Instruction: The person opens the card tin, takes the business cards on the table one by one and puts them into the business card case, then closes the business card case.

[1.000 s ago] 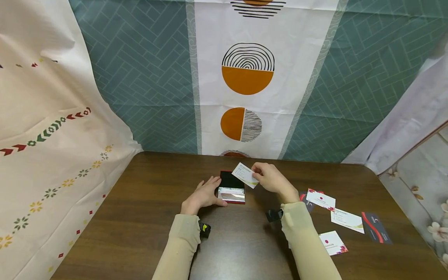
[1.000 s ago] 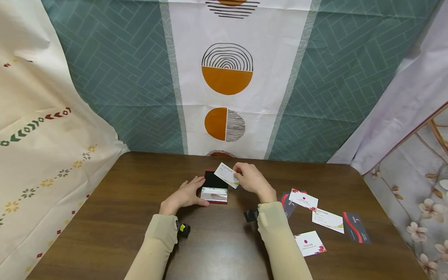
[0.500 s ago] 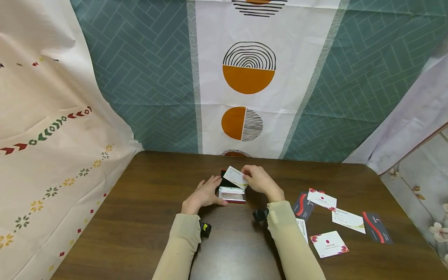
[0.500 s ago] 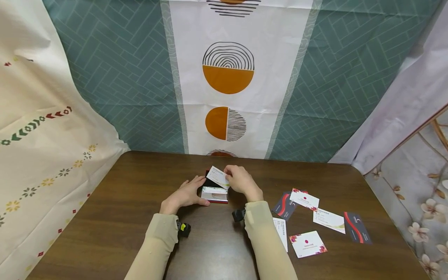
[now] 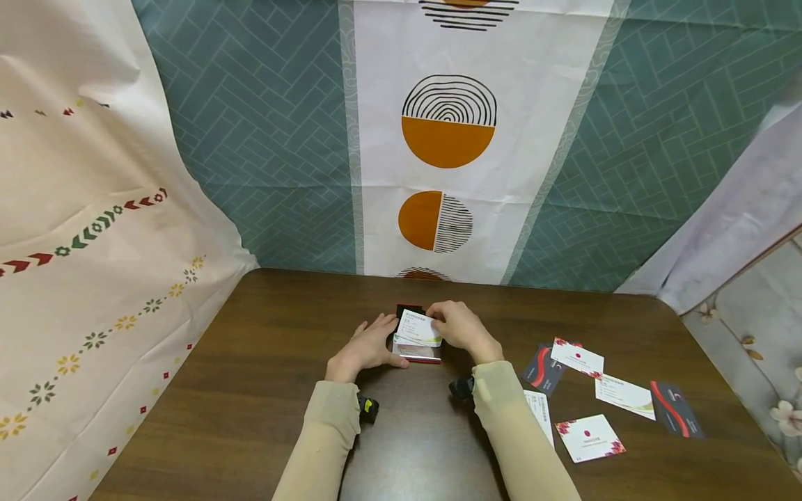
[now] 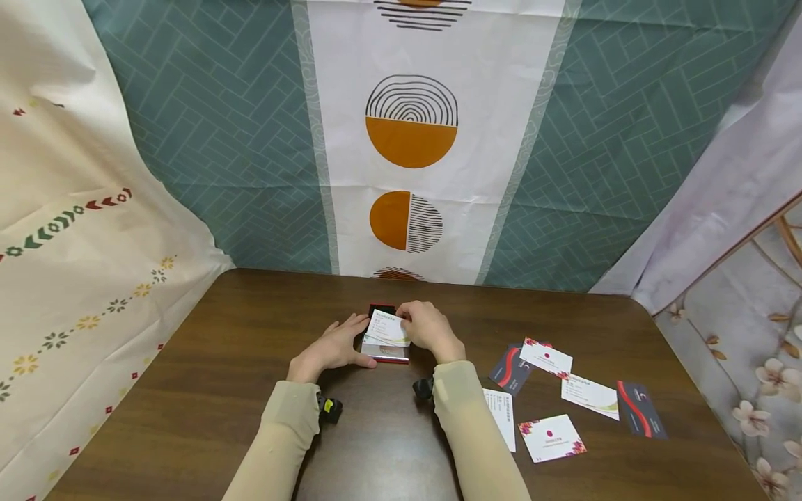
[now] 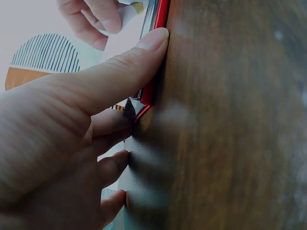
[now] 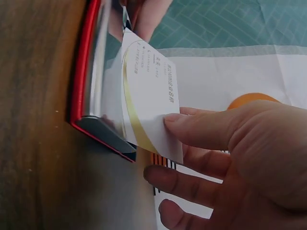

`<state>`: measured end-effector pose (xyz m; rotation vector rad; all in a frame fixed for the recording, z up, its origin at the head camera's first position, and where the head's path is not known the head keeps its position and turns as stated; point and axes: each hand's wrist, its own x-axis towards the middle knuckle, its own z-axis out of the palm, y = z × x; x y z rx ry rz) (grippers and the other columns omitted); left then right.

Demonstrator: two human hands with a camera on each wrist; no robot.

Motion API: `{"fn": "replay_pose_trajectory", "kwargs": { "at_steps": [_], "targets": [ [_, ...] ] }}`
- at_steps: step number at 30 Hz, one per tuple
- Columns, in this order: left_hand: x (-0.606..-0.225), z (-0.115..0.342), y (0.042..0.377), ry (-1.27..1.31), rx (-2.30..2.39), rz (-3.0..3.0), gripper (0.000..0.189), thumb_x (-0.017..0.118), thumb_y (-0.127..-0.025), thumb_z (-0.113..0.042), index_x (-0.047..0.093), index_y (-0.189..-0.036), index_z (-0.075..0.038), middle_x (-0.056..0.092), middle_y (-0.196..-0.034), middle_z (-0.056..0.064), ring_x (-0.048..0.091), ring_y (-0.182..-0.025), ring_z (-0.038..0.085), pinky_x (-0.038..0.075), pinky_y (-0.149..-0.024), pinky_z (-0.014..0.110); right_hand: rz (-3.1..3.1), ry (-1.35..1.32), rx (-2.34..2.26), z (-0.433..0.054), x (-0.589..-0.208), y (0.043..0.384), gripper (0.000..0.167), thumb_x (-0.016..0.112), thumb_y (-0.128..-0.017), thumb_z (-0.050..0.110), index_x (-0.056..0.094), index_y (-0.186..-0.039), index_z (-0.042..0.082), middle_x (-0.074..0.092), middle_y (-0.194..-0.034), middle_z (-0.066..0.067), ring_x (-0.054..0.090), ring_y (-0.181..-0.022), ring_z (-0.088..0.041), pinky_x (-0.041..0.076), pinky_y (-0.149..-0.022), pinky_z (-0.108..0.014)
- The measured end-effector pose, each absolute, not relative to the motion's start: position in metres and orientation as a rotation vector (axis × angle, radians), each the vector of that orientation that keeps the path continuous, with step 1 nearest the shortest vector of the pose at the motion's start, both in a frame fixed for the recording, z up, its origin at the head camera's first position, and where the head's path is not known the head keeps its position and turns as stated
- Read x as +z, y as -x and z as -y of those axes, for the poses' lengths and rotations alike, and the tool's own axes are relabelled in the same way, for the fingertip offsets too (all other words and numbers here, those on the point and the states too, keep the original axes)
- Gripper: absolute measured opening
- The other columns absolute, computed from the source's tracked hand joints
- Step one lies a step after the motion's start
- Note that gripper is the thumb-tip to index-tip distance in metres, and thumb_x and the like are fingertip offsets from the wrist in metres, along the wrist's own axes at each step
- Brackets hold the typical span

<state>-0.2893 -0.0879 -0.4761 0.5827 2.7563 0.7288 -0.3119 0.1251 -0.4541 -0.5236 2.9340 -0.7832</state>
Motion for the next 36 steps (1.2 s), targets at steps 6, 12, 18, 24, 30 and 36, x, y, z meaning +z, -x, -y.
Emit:
{"fn": "replay_pose_trajectory", "kwargs": {
  "at_steps": [6, 12, 18, 24, 30, 36],
  "targets": [
    [-0.476, 0.088, 0.288, -0.575, 0.749, -2.753, 0.096, 0.085, -0.073, -0.041, 0.039, -0.149, -0.004, 0.033, -0.155, 0.014, 0.019, -0.146, 0.032, 0.012, -0.115, 0.054, -2.942, 0.503, -0.723, -0.12, -0.456, 0.31, 0.02, 0.064, -0.092, 0.007, 0.073, -0.109, 0.013, 0.063, -0.086, 0.001, 0.053, -0.075, -0.017, 0.046, -0.065, -0.034],
    [-0.477, 0.089, 0.288, -0.576, 0.759, -2.75, 0.095, 0.085, -0.074, -0.041, 0.039, -0.15, -0.005, 0.032, -0.156, 0.013, 0.018, -0.146, 0.032, 0.011, -0.116, 0.054, -2.93, 0.506, -0.661, -0.116, -0.458, 0.307, 0.02, 0.064, -0.092, 0.009, 0.074, -0.109, 0.012, 0.063, -0.086, 0.0, 0.053, -0.072, -0.017, 0.045, -0.062, -0.032],
    [-0.476, 0.089, 0.287, -0.572, 0.756, -2.741, 0.095, 0.085, -0.075, -0.041, 0.039, -0.15, -0.005, 0.031, -0.156, 0.013, 0.017, -0.147, 0.032, 0.01, -0.116, 0.053, -2.93, 0.511, -0.646, -0.115, -0.46, 0.306, 0.02, 0.066, -0.091, 0.009, 0.075, -0.108, 0.012, 0.064, -0.09, -0.001, 0.052, -0.072, -0.018, 0.045, -0.061, -0.033],
    [-0.479, 0.089, 0.289, -0.564, 0.73, -2.744, 0.096, 0.083, -0.075, -0.043, 0.038, -0.15, -0.004, 0.03, -0.157, 0.012, 0.017, -0.147, 0.03, 0.01, -0.116, 0.052, -2.906, 0.499, -0.605, -0.114, -0.458, 0.304, 0.02, 0.067, -0.089, 0.011, 0.075, -0.108, 0.014, 0.065, -0.094, -0.001, 0.054, -0.076, -0.018, 0.049, -0.067, -0.038],
    [-0.48, 0.089, 0.29, -0.567, 0.725, -2.754, 0.097, 0.083, -0.075, -0.044, 0.037, -0.15, -0.003, 0.031, -0.157, 0.011, 0.017, -0.147, 0.03, 0.011, -0.116, 0.052, -2.905, 0.506, -0.571, -0.111, -0.456, 0.302, 0.017, 0.068, -0.089, 0.012, 0.076, -0.104, 0.016, 0.066, -0.096, -0.001, 0.056, -0.079, -0.016, 0.051, -0.07, -0.04],
    [-0.48, 0.089, 0.291, -0.567, 0.717, -2.761, 0.099, 0.083, -0.075, -0.045, 0.036, -0.15, -0.003, 0.03, -0.157, 0.01, 0.017, -0.147, 0.029, 0.011, -0.116, 0.052, -2.899, 0.518, -0.545, -0.108, -0.455, 0.3, 0.013, 0.071, -0.088, 0.011, 0.076, -0.099, 0.017, 0.061, -0.085, 0.002, 0.055, -0.075, -0.016, 0.05, -0.067, -0.039]
  ]
}}
